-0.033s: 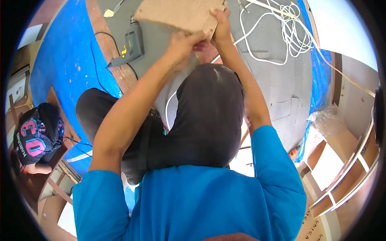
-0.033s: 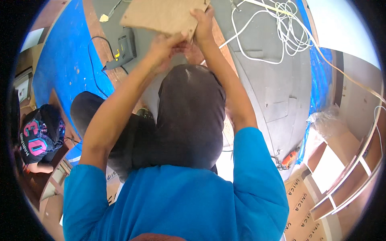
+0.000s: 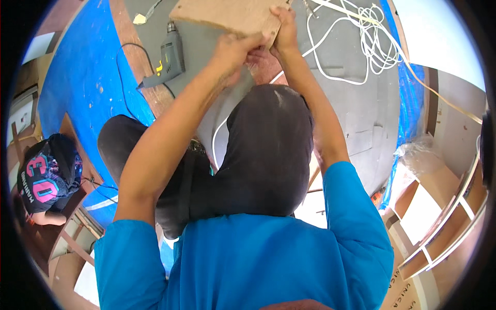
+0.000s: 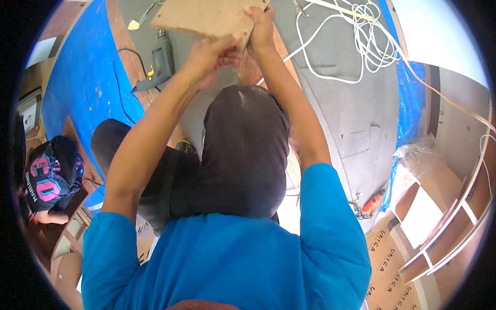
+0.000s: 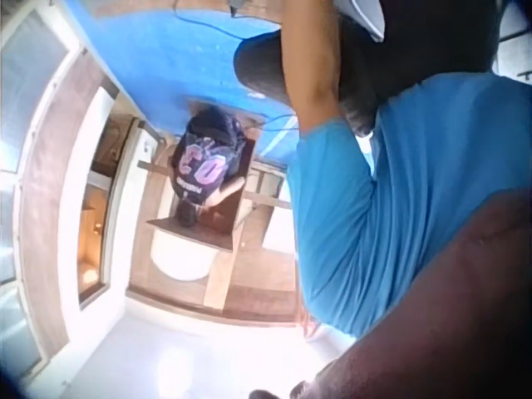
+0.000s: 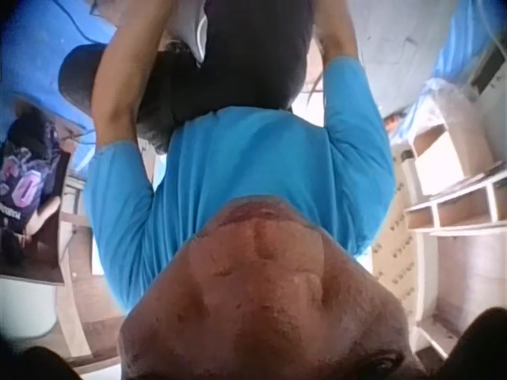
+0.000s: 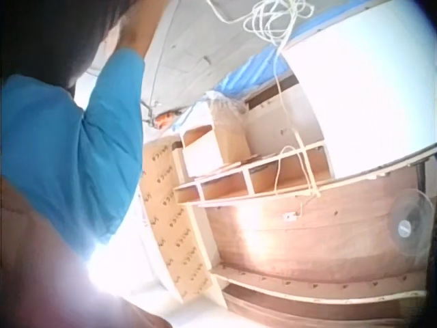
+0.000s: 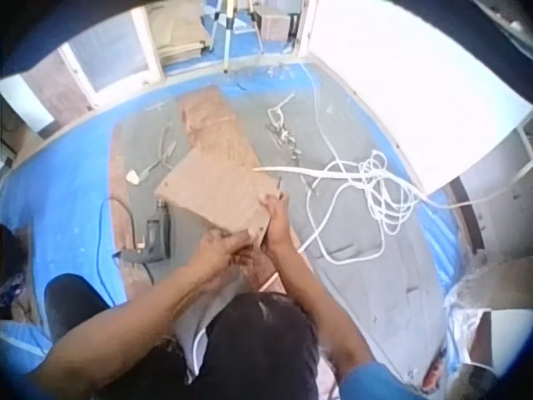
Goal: The person aligns pieces of plywood together and uses a power drill to drive screws into the wood, securing the panels into an L-shaped structure.
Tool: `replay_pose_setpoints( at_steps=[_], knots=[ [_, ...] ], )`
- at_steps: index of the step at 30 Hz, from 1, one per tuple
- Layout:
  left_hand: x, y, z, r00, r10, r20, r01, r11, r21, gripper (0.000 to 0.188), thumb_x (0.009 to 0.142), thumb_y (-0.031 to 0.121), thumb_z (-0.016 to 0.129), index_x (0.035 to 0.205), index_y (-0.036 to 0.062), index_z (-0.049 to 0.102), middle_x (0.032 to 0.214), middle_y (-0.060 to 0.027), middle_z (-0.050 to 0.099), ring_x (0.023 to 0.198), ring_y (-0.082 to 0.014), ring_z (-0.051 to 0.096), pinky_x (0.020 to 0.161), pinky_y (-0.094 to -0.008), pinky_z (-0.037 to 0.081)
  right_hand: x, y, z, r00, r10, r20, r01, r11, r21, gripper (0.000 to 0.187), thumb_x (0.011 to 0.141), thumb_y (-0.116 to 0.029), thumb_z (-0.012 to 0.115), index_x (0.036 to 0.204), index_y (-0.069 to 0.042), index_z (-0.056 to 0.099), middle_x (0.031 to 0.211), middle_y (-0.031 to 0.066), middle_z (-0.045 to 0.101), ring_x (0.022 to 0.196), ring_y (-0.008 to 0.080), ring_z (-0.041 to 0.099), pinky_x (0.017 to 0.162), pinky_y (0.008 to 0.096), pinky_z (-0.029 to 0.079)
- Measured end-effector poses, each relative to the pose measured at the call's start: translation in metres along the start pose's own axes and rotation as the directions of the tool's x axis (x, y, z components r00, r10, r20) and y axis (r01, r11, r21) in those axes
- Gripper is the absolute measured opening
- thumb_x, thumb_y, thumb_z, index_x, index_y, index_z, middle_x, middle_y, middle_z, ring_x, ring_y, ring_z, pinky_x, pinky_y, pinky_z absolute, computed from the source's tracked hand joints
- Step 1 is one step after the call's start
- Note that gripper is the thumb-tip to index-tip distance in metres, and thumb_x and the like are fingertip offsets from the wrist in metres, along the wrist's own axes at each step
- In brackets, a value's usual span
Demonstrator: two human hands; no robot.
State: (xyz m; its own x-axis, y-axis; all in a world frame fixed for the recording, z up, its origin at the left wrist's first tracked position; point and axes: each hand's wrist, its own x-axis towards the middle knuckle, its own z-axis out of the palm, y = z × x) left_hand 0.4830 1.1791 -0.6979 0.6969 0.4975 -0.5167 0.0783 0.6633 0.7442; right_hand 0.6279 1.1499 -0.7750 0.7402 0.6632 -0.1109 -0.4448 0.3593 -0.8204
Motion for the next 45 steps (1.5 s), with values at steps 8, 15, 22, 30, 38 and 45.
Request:
replay_pose_setpoints(
  at_steps=[8,15,22,30,38,45],
  knots=[
    [-0.010,0.128,0.047,0.995,0.059,-0.078,-0.057,0.998,0.039,0.036,0.098,0.027,0.067,0.116,-0.0033,0.062,0.094,-0.0119,0.062,0.071,-0.0223,0.068,0.060,-0.0307,0.059,0.038,-0.106,0.087,0.787,0.608,0.106,-0.610,0.792,-0.016,0.041,0.092,-0.038,0.049,0.107,-0.003,0.062,0.096,0.0190,0.065,0.083,0.0322,0.066,0.075,0.0453,0.058],
    [-0.028,0.145,0.038,0.993,0.071,-0.097,-0.072,0.997,-0.006,0.024,0.097,0.027,0.067,0.101,0.0038,0.064,0.079,-0.0032,0.061,0.054,-0.0126,0.057,0.044,-0.0237,0.039,0.031,-0.121,0.122,0.715,0.698,0.040,-0.693,0.716,-0.083,0.039,0.093,-0.040,0.045,0.092,-0.005,0.061,0.078,0.0154,0.062,0.063,0.0289,0.058,0.060,0.0499,0.050],
    [-0.024,0.145,0.020,0.996,0.056,-0.062,-0.061,0.995,-0.082,0.023,0.098,0.028,0.066,0.102,0.0052,0.063,0.079,-0.0029,0.060,0.055,-0.0098,0.052,0.045,-0.0236,0.037,0.034,-0.105,0.134,0.834,0.545,-0.088,-0.552,0.820,-0.151,0.043,0.095,-0.041,0.042,0.098,-0.002,0.059,0.082,0.0191,0.063,0.063,0.0293,0.058,0.056,0.0471,0.049],
    [-0.031,0.142,0.001,0.997,0.063,-0.043,-0.069,0.983,-0.173,0.023,0.099,0.025,0.066,0.110,0.0057,0.061,0.088,-0.0036,0.059,0.063,-0.0118,0.051,0.055,-0.0287,0.050,0.018,-0.101,0.158,0.904,0.424,-0.058,-0.427,0.900,-0.083,0.052,0.097,-0.038,0.054,0.127,0.004,0.053,0.110,0.0227,0.063,0.098,0.0348,0.067,0.083,0.0482,0.058],
    [-0.018,0.139,0.001,0.994,0.095,0.056,-0.084,0.981,-0.176,0.023,0.098,0.017,0.060,0.115,0.0007,0.059,0.096,-0.0078,0.057,0.073,-0.0166,0.055,0.080,-0.0525,0.066,0.037,-0.091,0.143,0.929,0.353,-0.106,-0.364,0.924,-0.114,0.071,0.101,-0.062,0.039,0.129,0.000,0.059,0.107,0.0243,0.068,0.087,0.0421,0.070,0.067,0.0584,0.060],
    [-0.002,0.132,0.000,0.989,0.121,0.082,-0.108,0.983,-0.147,0.023,0.101,0.017,0.060,0.116,0.0003,0.057,0.100,-0.0095,0.053,0.080,-0.0199,0.055,0.086,-0.0553,0.065,0.039,-0.095,0.133,0.908,0.417,0.032,-0.417,0.909,-0.001,0.070,0.102,-0.061,0.040,0.131,0.000,0.058,0.109,0.0237,0.068,0.092,0.0432,0.070,0.068,0.0613,0.060]
  ],
)
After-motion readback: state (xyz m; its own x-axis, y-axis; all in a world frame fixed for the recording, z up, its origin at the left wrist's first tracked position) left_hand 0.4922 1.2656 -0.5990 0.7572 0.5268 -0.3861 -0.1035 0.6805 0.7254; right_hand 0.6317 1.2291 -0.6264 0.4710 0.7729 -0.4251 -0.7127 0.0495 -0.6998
